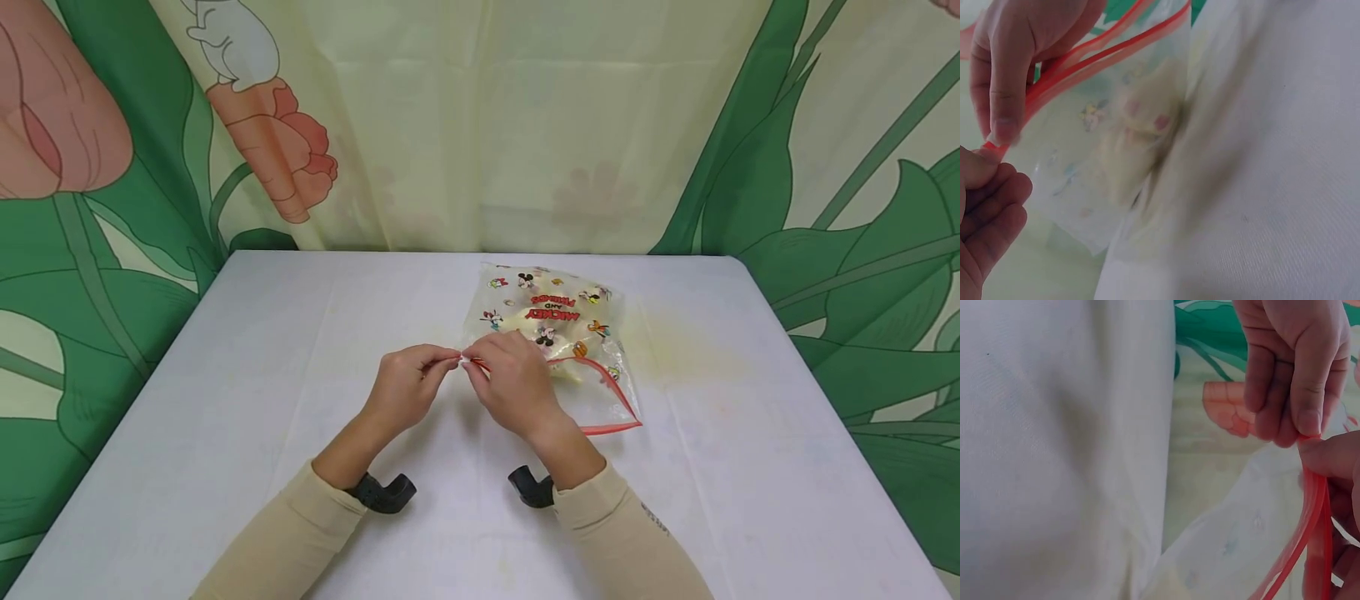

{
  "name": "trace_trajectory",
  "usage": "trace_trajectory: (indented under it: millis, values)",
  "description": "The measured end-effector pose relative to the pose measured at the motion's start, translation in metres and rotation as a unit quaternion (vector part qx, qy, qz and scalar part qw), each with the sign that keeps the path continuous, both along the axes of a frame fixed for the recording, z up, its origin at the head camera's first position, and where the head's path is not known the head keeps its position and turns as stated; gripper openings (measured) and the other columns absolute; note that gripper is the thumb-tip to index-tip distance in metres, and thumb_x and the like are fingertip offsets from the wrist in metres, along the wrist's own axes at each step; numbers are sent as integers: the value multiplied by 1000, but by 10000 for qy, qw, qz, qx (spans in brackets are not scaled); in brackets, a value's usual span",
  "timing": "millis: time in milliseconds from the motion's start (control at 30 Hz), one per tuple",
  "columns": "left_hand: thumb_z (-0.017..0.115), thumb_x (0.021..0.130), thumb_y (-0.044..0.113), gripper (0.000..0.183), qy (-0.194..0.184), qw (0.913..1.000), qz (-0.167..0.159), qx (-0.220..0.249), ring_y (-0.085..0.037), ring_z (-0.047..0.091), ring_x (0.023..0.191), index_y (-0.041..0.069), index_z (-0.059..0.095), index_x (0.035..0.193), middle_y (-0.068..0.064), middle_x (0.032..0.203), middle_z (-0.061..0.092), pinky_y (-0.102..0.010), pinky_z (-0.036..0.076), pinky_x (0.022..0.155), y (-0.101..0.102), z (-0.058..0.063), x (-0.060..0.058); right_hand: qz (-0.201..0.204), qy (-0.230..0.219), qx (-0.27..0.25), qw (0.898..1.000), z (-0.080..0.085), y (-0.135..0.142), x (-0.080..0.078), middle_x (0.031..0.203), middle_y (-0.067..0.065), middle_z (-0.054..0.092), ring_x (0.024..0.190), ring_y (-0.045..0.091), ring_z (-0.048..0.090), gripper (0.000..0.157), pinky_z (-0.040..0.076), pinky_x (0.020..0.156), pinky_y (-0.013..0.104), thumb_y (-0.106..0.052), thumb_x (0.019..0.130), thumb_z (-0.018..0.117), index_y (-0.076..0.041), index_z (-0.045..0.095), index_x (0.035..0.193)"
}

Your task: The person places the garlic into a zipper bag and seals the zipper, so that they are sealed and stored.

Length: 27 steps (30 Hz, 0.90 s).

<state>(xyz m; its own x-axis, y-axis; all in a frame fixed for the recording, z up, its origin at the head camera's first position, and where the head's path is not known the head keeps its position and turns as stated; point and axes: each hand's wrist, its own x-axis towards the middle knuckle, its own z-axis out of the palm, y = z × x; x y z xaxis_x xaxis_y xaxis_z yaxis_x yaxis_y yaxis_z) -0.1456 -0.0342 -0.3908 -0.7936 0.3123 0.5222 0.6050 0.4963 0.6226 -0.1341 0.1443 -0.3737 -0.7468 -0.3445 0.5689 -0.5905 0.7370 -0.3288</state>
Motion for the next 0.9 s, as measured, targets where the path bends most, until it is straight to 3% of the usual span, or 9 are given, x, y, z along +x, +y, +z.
trace_trajectory:
  millis: [267, 533, 900]
  values:
    - [73, 89, -1, 9, 2, 9997, 212, 147, -15, 64, 66, -4, 77, 97, -11, 88, 75, -20, 49, 56, -4, -3, -4, -422, 27, 79, 9991, -2, 23, 8, 93, 6, 73, 90, 29, 64, 13, 52, 79, 42, -8, 81, 81, -6, 77, 93]
    - [72, 90, 0, 10, -154, 9995, 262, 133, -15, 69, 72, -4, 77, 99, -11, 90, 75, -22, 51, 57, -10, -1, -7, -756, 26, -44, 9971, -4, 53, 16, 94, 6, 73, 92, 29, 64, 17, 53, 76, 44, -1, 79, 81, -5, 77, 94]
    - [72, 90, -1, 10, -237, 9987, 365, 263, -18, 72, 74, -5, 76, 98, -12, 89, 75, -24, 53, 58, -15, 0, -11, -1133, -254, 9, 9932, -1, 76, 26, 96, 9, 73, 95, 29, 63, 15, 53, 77, 45, -1, 80, 81, -3, 77, 94]
